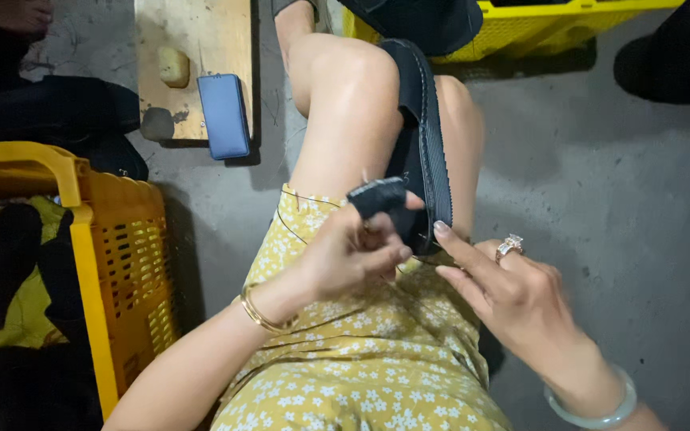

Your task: The person sews a black slip-on shoe using a needle and thread. They hold the shoe on their lap and repeatedly push the needle through the sole and upper, pulling the thread to secure the stitches.

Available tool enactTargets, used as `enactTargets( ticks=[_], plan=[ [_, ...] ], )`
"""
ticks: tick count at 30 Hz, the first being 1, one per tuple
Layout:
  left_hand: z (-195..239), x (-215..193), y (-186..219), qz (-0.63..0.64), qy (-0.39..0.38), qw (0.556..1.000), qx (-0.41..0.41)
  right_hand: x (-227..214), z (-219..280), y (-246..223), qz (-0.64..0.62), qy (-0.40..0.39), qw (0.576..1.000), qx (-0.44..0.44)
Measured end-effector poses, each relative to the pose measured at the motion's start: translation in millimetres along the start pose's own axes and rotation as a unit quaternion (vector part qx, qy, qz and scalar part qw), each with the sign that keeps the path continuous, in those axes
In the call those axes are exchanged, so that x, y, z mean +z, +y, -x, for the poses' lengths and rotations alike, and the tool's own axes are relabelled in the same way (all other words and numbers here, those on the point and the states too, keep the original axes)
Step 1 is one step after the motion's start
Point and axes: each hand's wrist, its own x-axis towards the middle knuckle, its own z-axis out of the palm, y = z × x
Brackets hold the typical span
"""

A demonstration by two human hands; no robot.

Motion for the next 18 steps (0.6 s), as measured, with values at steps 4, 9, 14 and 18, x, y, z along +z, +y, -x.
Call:
enactTargets(
  ticks=[4, 9, 14, 18],
  plan=[
    [0.5, -6.3, 2.7, -0.131, -0.053, 0.990, 0.022, -20.3, 0.0, 5.9, 0.059, -0.120, 0.989, 0.070],
    [-12.6, -8.1, -16.2, -0.489, -0.014, 0.845, 0.214, -63.5, 1.1, 10.6, 0.194, -0.499, 0.822, 0.195],
    [-17.5, -8.6, -9.8, -0.382, -0.029, 0.894, 0.232, -74.0, 43.8, 24.6, 0.216, -0.434, 0.855, 0.182],
    [-21.6, -46.8, -61.5, -0.572, 0.067, 0.786, 0.226, -56.0, 26.5, 6.6, -0.206, -0.234, 0.938, 0.150]
  ],
)
